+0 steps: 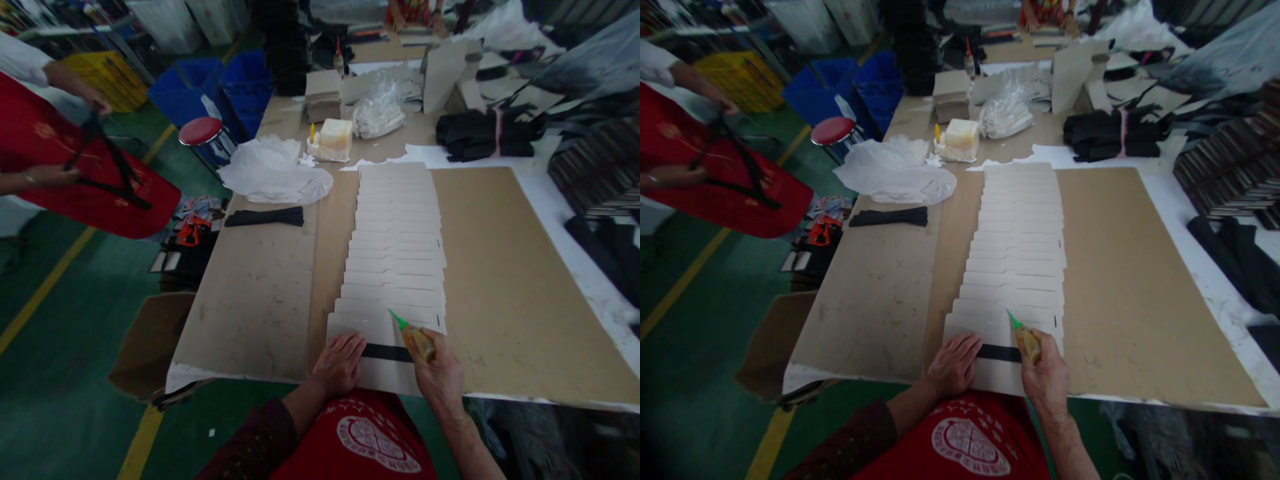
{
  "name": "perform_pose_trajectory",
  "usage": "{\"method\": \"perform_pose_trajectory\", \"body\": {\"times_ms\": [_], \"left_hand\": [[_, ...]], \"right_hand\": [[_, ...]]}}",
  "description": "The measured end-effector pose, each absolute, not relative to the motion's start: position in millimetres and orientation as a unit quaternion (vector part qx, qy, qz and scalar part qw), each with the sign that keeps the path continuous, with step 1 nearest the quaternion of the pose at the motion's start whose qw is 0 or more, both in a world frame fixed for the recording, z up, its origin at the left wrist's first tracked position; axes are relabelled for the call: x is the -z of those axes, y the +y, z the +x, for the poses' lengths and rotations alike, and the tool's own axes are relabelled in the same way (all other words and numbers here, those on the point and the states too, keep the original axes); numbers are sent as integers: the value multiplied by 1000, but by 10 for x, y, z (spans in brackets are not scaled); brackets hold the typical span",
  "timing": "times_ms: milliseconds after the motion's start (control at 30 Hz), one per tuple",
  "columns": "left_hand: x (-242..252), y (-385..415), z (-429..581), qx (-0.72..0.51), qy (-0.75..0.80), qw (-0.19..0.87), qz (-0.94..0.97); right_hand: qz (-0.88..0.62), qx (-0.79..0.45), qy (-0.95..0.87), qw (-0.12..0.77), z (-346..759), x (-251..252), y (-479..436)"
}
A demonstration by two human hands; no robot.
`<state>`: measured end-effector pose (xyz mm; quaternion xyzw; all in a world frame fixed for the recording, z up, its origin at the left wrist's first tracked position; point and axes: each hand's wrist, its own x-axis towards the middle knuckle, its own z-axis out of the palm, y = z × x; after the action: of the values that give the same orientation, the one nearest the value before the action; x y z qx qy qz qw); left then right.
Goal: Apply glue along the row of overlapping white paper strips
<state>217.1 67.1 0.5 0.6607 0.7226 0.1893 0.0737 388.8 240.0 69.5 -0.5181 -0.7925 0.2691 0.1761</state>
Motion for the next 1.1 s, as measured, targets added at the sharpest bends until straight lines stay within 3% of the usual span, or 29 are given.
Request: {"method": "perform_pose_trajectory", "body": {"times_ms": [1100], "left_hand": [[-35,704,2168,-172,719,125,661]], "right_hand": [[-352,-341,-860,142,3021,-778,2047]]}}
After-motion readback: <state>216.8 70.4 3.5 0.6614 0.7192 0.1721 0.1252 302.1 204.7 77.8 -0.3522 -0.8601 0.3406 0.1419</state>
